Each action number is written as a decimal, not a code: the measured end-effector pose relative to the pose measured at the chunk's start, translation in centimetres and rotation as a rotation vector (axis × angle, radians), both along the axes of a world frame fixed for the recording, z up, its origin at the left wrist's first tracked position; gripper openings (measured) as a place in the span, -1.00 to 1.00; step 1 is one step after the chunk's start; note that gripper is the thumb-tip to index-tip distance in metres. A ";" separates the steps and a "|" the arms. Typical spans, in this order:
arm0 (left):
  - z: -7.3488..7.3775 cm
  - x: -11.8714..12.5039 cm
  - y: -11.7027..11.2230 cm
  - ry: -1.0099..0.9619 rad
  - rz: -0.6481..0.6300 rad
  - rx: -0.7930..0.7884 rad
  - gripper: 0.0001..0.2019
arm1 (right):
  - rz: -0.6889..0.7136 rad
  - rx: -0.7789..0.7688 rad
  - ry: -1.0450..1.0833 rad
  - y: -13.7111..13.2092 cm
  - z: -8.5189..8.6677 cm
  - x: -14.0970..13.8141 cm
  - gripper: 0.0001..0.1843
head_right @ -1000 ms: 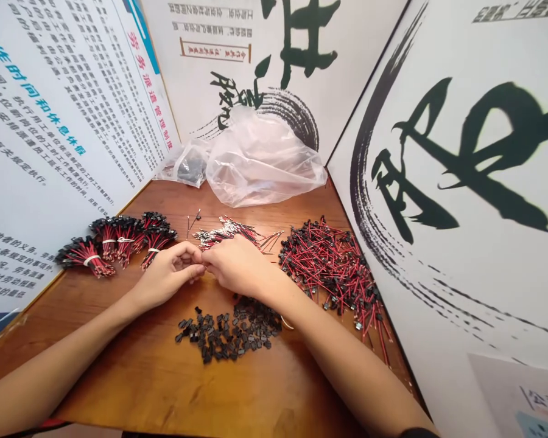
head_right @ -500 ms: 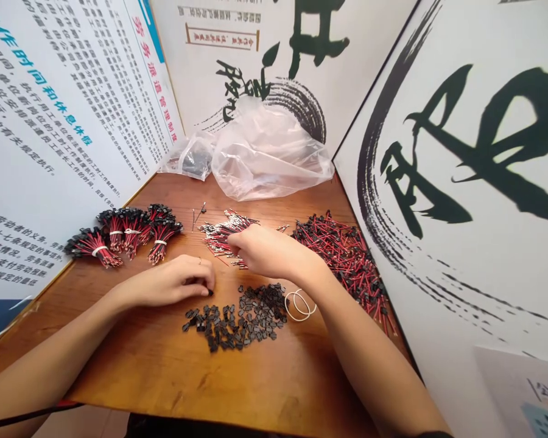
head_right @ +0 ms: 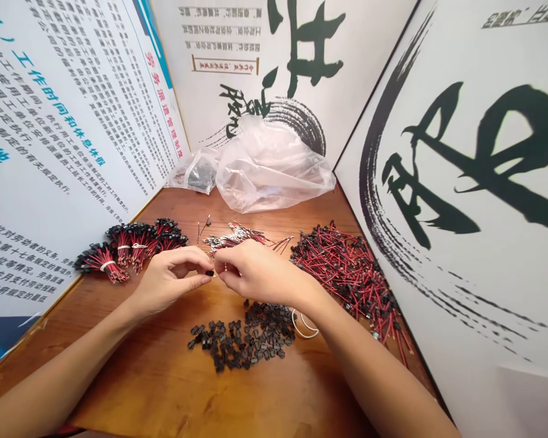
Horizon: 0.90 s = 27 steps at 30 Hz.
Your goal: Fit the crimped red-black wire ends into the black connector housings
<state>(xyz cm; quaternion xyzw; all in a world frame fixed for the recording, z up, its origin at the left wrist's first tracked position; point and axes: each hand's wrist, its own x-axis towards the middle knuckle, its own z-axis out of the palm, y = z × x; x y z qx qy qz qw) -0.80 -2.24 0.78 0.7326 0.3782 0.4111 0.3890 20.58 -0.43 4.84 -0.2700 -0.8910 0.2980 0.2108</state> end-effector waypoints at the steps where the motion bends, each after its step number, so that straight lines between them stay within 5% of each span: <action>1: 0.0 0.0 0.0 0.001 -0.004 0.004 -0.94 | -0.007 -0.002 0.007 0.0 -0.1 -0.1 -0.84; 13: 0.2 0.3 -0.2 -0.010 0.040 -0.008 -0.94 | -0.066 0.006 -0.002 0.0 -0.4 -0.3 -0.86; 20: 0.1 0.4 -0.5 -0.018 0.066 -0.153 -0.87 | -0.088 0.014 -0.009 -0.1 -0.4 -0.3 -0.86; 27: 0.3 0.3 -0.4 -0.017 0.090 -0.024 -0.92 | -0.086 -0.032 0.035 -0.3 -0.1 -0.4 -0.87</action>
